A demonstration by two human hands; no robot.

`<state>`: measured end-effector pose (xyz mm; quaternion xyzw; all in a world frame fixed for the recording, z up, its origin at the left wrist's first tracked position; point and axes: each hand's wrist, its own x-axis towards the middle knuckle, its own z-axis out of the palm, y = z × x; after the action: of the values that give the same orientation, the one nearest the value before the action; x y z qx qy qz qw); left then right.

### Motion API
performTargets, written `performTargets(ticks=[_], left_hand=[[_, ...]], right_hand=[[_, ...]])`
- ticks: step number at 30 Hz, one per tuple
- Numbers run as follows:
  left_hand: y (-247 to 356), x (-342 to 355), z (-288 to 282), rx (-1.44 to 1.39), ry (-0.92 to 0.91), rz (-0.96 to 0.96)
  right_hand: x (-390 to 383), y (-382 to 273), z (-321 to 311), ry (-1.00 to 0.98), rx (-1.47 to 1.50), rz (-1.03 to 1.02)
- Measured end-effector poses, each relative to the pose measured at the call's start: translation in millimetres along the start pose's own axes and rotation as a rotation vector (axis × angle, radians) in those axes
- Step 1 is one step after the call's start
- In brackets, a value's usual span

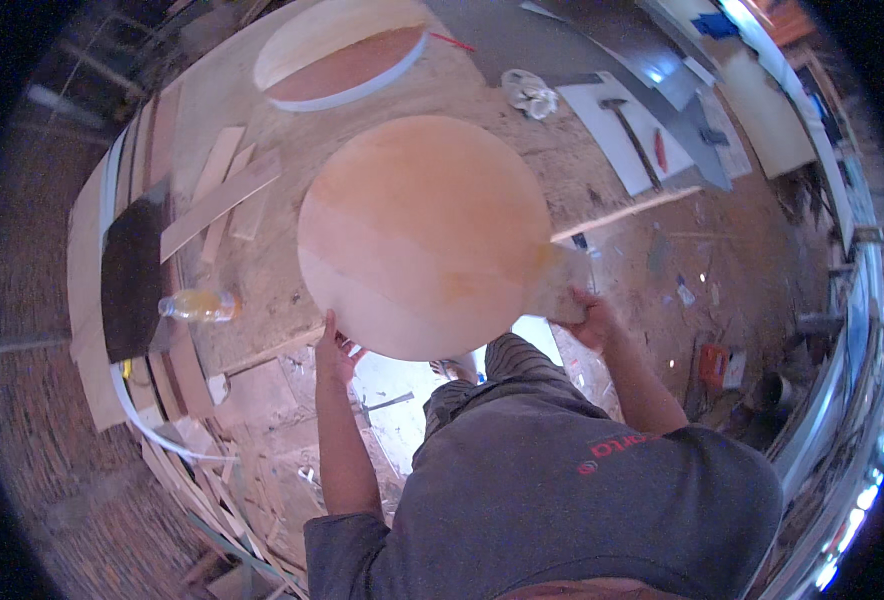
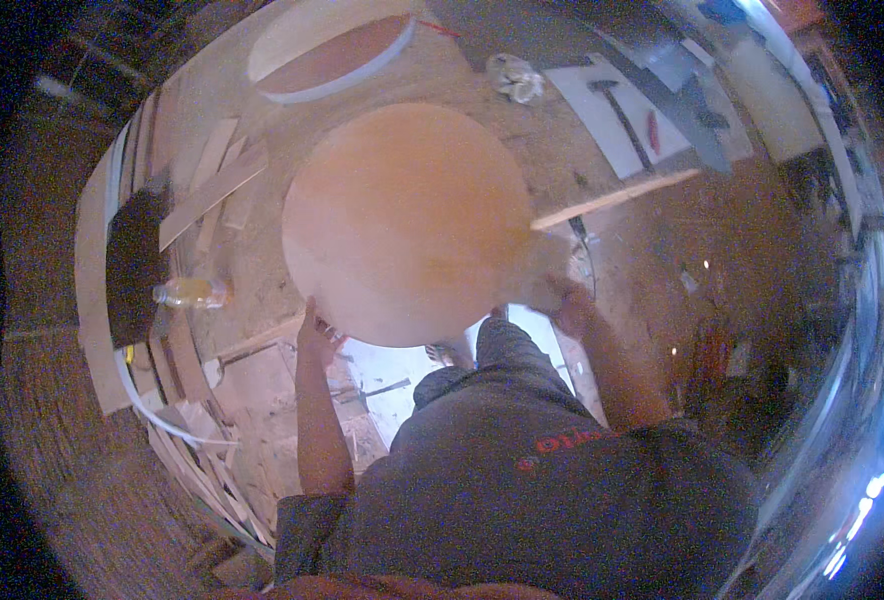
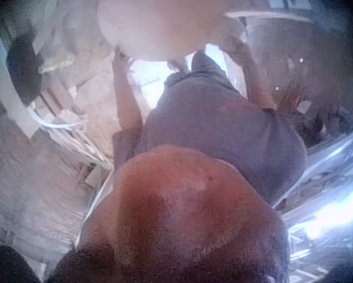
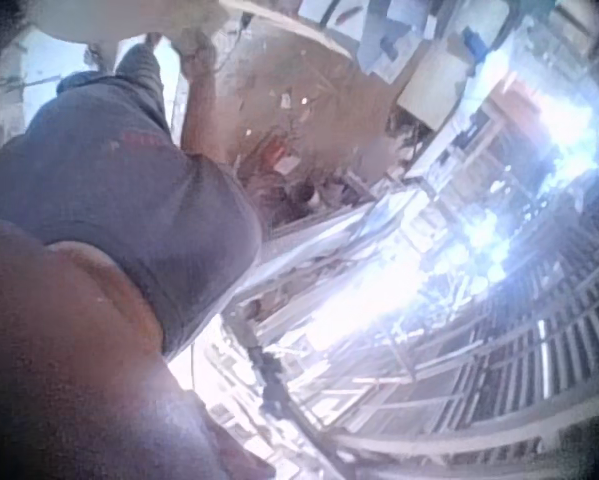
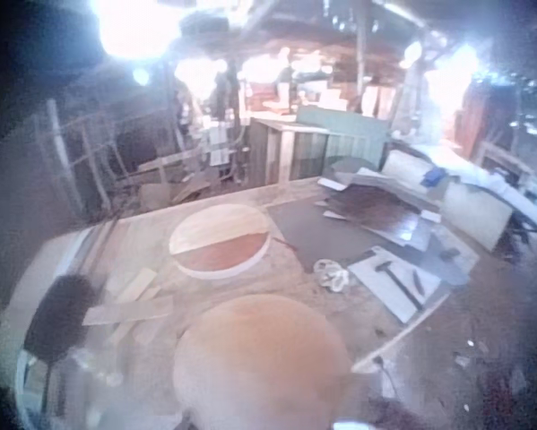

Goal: The person applies a liquid finish to a dark rectangular board and a round wooden disc using a brush and a bottle of finish. The person repeatedly brushes the finish onto the surfaces, repositions the pieces, and continues brushing until the clip ends.

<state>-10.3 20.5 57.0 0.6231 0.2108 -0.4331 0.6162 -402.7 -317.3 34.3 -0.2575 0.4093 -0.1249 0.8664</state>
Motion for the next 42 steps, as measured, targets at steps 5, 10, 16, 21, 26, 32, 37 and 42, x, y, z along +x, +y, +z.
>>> performTargets(ticks=[5, 10, 16, 21, 26, 32, 37, 42], left_hand=[[-7.1, 14.8, -12.1, -0.001, -0.070, -0.005], [-33.9, 0.6, -2.0, -0.128, -0.151, 0.015], [-78.0, -35.8, 65.9, -0.122, -0.145, -0.041], [-96.4, -38.3, 126.1, -0.128, -0.254, -0.102], [-98.6, -39.7, 162.0, -0.094, -0.200, -0.121], [-68.9, -55.6, 132.0, 0.288, -0.170, -0.220], [-41.1, -68.4, 56.9, 0.338, 0.069, -0.043], [-24.4, -29.4, -50.8, 0.535, 0.538, 0.461]], right_hand=[[-12.1, 42.1, 54.6, -0.025, 0.244, 0.079], [-14.6, 8.0, 54.8, -0.029, 0.222, 0.001], [28.0, -74.1, 65.9, 0.014, 0.171, -0.178], [95.6, -137.3, 25.3, -0.004, -0.196, -0.275], [128.3, -174.4, 26.3, -0.056, -0.367, -0.297], [110.5, -208.7, 51.6, 0.051, -0.177, -0.161], [106.4, -212.3, 144.9, -0.003, -0.798, -0.577], [189.5, -158.2, 286.2, -0.045, -1.912, -0.924]])
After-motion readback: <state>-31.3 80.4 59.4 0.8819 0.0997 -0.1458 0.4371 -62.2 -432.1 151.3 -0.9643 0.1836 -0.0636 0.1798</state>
